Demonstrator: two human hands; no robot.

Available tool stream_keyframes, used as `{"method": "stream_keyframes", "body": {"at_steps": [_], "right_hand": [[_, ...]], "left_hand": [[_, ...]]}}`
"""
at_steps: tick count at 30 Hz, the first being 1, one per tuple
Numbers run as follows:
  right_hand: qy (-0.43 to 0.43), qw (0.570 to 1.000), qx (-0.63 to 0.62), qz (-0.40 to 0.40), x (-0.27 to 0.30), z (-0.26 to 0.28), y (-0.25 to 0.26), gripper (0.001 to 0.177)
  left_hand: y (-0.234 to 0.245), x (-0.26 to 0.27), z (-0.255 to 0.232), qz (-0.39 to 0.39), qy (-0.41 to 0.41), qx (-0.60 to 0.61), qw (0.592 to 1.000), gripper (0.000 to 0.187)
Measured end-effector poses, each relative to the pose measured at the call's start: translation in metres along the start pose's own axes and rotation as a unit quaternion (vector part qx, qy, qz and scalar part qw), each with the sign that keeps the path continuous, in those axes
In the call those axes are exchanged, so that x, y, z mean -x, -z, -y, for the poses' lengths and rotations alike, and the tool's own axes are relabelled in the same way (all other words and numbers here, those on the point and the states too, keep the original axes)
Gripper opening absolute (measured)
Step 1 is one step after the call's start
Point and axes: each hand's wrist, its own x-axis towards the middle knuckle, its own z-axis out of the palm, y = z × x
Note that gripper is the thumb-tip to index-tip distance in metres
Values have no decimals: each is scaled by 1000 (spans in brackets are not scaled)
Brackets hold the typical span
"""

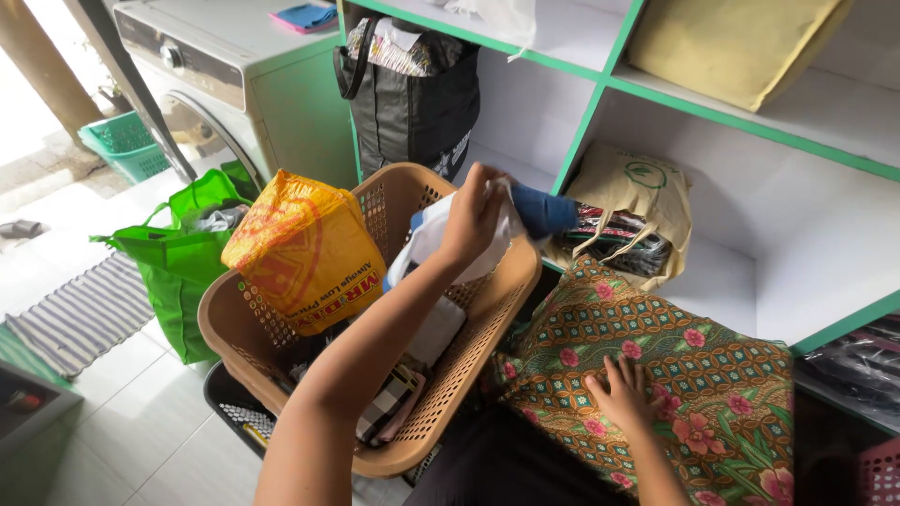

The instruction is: Sorting and folding various clothing items and placing them into laundry baskets and onto shelves

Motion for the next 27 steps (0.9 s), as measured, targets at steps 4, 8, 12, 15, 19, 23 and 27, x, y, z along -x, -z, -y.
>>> {"method": "stream_keyframes", "body": {"at_steps": [4,8,12,15,19,23,27], "right_hand": [[90,976,-200,-10,34,44,69,94],[185,916,-344,-93,78,88,130,98],[270,849,-401,-215,87,92,168,82],[275,812,-436,-274,125,81,202,87],[287,736,-490,-368,190,58,228,106],[285,677,-518,-437,240,55,261,122],[252,656,-512,-494,252,9,263,117]], "left_hand": [[-16,-49,-65,-21,-61,44,997,9],[-36,-82,-128,-24,-123,80,989,14],[-54,-105,-178,-20,-161,132,978,12],[-67,-111,-203,-24,-182,168,969,12],[-99,-116,-216,-76,-170,223,957,14],[-107,-119,-255,-106,-220,218,945,24],[-137,-119,-273,-98,-198,232,947,29]]}}
